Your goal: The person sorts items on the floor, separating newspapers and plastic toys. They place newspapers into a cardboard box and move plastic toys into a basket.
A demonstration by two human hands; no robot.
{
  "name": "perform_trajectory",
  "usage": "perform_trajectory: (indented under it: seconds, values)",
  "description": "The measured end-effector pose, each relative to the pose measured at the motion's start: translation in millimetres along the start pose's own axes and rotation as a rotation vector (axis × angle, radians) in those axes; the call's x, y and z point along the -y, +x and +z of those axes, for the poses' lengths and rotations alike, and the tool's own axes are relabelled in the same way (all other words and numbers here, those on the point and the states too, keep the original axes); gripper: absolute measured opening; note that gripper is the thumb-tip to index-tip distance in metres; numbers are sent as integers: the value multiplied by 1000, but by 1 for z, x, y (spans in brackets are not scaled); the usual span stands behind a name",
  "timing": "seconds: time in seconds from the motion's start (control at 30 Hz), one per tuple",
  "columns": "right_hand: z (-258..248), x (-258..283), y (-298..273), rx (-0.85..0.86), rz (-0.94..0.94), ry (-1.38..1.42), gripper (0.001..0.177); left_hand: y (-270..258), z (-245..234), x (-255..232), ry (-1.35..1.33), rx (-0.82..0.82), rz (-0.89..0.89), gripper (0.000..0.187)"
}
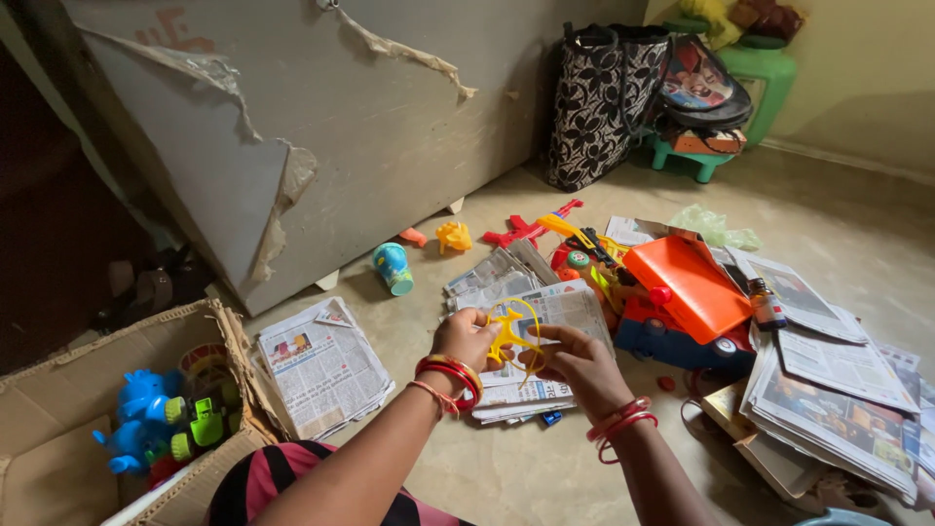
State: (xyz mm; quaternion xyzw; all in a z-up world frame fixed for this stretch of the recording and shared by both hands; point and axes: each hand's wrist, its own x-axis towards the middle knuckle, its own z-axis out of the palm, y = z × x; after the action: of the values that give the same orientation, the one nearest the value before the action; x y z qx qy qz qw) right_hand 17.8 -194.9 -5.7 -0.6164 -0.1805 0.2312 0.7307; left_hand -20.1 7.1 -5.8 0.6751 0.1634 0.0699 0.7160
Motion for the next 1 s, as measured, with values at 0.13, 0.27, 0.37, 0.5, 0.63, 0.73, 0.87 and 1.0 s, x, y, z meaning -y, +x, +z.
perform_trajectory:
  seconds: [0.13,0.27,0.37,0.5,0.63,0.73,0.87,1.0]
  values:
    - [11,1,-3,36,-190,-204,59,4,-3,-10,-60,28,-76,18]
    - [25,9,-14,-131,-317,-561,72,3,-5,-16,-78,42,-74,17]
    - [29,15,-18,-138,-388,-590,72,2,-6,-17,-86,67,-67,17]
    - [27,22,-21,-253,-478,-717,50,4,-3,-15,-127,109,-80,18]
    - [25,32,-25,-466,-448,-922,31,3,4,-13,-229,184,-141,21]
    - [26,35,-26,-538,-912,-852,23,3,14,-15,-263,207,-110,24]
    - [26,34,-26,-603,-857,-742,22,3,18,-17,-266,215,-61,23]
    - [25,28,-19,-553,-605,-254,22,7,23,-14,-263,208,-7,23]
